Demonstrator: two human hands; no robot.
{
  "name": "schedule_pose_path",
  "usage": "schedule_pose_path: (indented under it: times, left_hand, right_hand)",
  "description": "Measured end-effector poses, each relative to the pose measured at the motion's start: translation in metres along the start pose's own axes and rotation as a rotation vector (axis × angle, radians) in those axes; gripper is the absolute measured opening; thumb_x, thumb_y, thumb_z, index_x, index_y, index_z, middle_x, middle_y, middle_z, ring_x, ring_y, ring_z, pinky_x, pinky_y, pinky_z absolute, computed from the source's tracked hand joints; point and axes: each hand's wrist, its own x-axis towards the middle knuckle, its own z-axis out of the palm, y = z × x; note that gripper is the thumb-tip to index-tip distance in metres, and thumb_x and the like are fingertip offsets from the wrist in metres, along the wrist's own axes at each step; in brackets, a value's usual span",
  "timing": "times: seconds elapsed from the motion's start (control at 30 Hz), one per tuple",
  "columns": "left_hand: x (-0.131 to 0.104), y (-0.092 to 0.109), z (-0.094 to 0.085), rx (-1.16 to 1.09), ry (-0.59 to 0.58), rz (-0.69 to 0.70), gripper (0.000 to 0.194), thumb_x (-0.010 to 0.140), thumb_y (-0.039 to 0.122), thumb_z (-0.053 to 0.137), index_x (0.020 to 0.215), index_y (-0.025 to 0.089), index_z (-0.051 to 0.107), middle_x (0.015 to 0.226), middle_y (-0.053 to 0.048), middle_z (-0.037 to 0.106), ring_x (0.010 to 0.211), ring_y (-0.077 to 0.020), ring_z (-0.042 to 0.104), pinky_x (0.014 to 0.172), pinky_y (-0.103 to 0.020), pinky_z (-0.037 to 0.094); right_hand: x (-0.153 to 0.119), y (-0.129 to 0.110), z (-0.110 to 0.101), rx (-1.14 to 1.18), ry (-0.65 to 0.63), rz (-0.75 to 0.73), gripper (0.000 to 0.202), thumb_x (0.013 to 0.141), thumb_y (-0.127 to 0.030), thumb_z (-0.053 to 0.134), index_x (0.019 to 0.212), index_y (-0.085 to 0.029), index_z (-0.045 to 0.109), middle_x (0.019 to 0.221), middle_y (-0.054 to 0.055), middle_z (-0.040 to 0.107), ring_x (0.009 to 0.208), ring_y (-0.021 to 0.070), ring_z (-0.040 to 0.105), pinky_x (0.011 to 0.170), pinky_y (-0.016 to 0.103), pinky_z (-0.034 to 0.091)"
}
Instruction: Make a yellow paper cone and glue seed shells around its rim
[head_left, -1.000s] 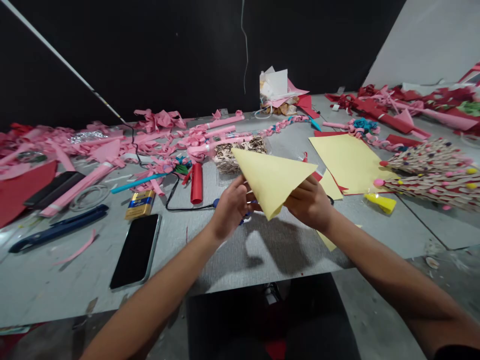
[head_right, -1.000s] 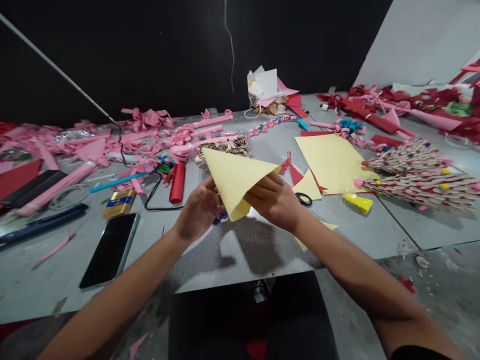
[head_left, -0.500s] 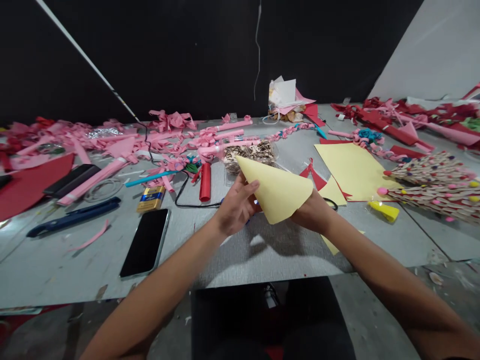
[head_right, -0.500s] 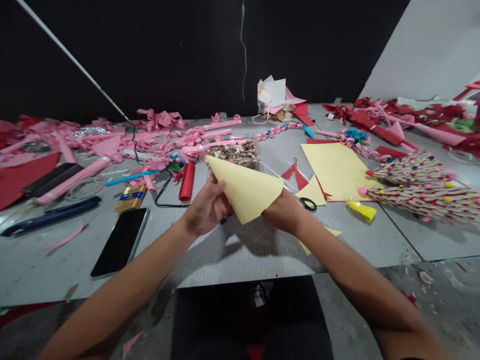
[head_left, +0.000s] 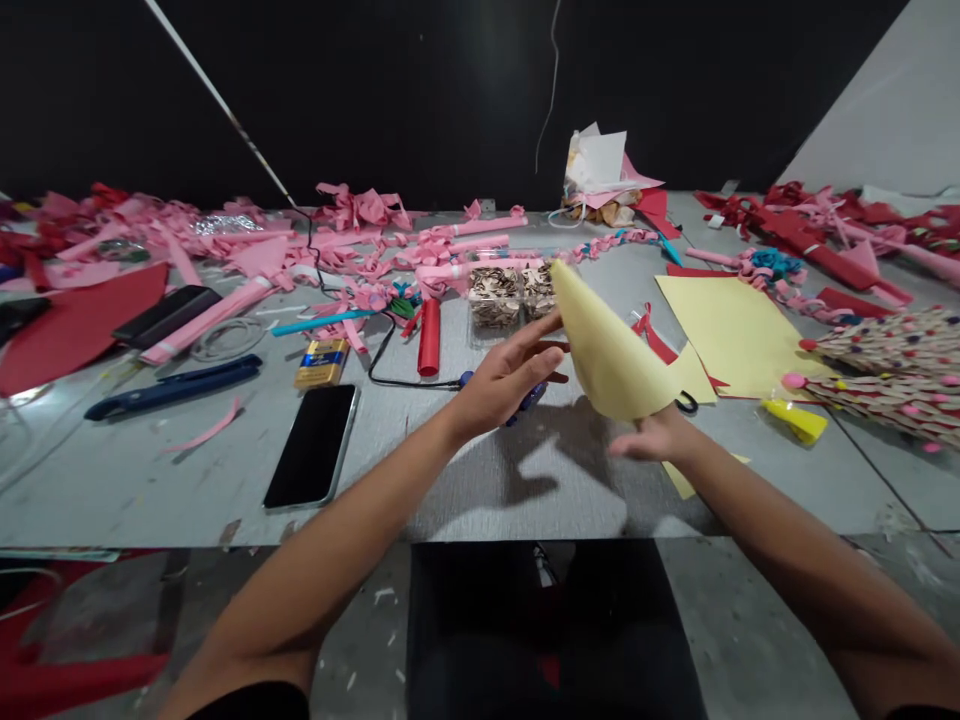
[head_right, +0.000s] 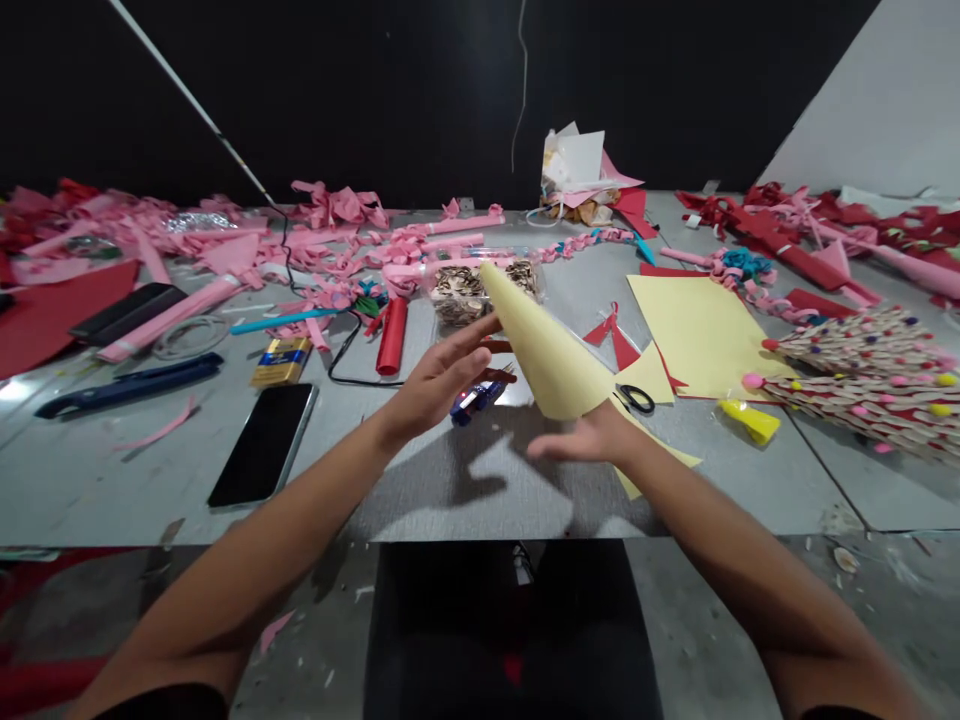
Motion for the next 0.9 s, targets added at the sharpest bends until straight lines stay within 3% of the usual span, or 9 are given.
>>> schedule_pose_path:
  times: [0.1,0.17,0.23,0.4,0.47,0.53,0.63,0.73,0.9]
  left_hand:
    - [0.002,0.004,-0.014,0.148,0.067,0.087,0.045,0.109,0.059,0.073,0.145,0.032,0.080,0.163,-0.011,0.069,0.128,-0.0256,0.073,0.094,-0.034,0.064]
    - [0.004,0.008,-0.023,0.200,0.196,0.149,0.038,0.112,0.054,0.068,0.136,0.028,0.083,0.148,-0.011,0.079,0.115,-0.0213,0.075,0.090,-0.032,0.062]
    - [0.008,0.011,-0.031,0.220,0.340,0.188,0.032,0.111,0.047,0.066,0.126,0.026,0.084,0.133,-0.010,0.084,0.105,-0.0191,0.074,0.086,-0.032,0.060]
    - [0.014,0.020,-0.049,0.381,0.522,0.196,0.026,0.104,0.042,0.063,0.105,0.023,0.080,0.107,-0.009,0.084,0.091,-0.0195,0.073,0.080,-0.033,0.057]
    - [0.012,0.029,-0.061,0.597,0.451,0.163,0.023,0.101,0.037,0.061,0.096,0.022,0.078,0.098,-0.008,0.083,0.087,-0.0200,0.072,0.081,-0.035,0.057]
    - [0.007,0.039,-0.075,0.895,0.241,0.026,0.017,0.094,0.029,0.063,0.095,0.022,0.078,0.097,-0.007,0.082,0.089,-0.0222,0.073,0.085,-0.037,0.057]
    - [-0.003,0.051,-0.087,1.195,-0.084,-0.316,0.043,0.081,0.020,0.069,0.123,0.024,0.079,0.119,-0.008,0.085,0.110,-0.0287,0.078,0.093,-0.039,0.059]
    - [-0.006,0.055,-0.082,1.271,-0.180,-0.580,0.069,0.078,0.014,0.070,0.146,0.026,0.072,0.141,-0.009,0.081,0.125,-0.0314,0.078,0.101,-0.039,0.061]
    - [-0.003,0.054,-0.070,1.257,-0.256,-0.636,0.066,0.077,0.011,0.067,0.141,0.026,0.076,0.134,-0.006,0.083,0.120,-0.0281,0.080,0.099,-0.035,0.061]
  right_hand:
    - [0.007,-0.011,0.002,0.369,0.256,0.213,0.072,0.088,-0.073,0.076,0.146,-0.031,0.071,0.126,0.014,0.084,0.120,0.0451,0.080,0.093,0.064,0.072]
    - [0.016,-0.023,-0.002,0.658,0.465,0.332,0.060,0.082,-0.057,0.081,0.134,-0.027,0.076,0.115,0.013,0.086,0.113,0.0438,0.081,0.090,0.062,0.072]
    - [0.024,-0.032,-0.010,0.821,0.615,0.343,0.048,0.079,-0.043,0.084,0.123,-0.026,0.078,0.111,0.011,0.087,0.110,0.0378,0.082,0.089,0.053,0.072]
    - [0.033,-0.031,-0.030,1.026,0.677,0.337,0.029,0.086,-0.036,0.079,0.112,-0.023,0.078,0.108,0.009,0.089,0.100,0.0273,0.084,0.084,0.038,0.071]
    - [0.034,-0.025,-0.033,1.075,0.684,0.342,0.030,0.085,-0.035,0.078,0.112,-0.022,0.077,0.105,0.010,0.089,0.096,0.0272,0.085,0.080,0.038,0.071]
    - [0.036,-0.019,-0.034,1.109,0.712,0.361,0.032,0.084,-0.034,0.077,0.114,-0.023,0.076,0.102,0.008,0.089,0.091,0.0272,0.085,0.075,0.038,0.071]
    - [0.040,-0.015,-0.033,1.116,0.771,0.384,0.036,0.083,-0.032,0.076,0.117,-0.021,0.076,0.101,0.008,0.090,0.089,0.0261,0.085,0.072,0.035,0.072]
    - [0.043,-0.014,-0.032,1.091,0.824,0.371,0.035,0.081,-0.030,0.077,0.114,-0.020,0.077,0.097,0.008,0.089,0.089,0.0253,0.085,0.073,0.032,0.071]
    - [0.042,-0.014,-0.032,1.082,0.814,0.348,0.029,0.080,-0.029,0.078,0.108,-0.023,0.076,0.098,0.007,0.088,0.091,0.0249,0.084,0.073,0.032,0.071]
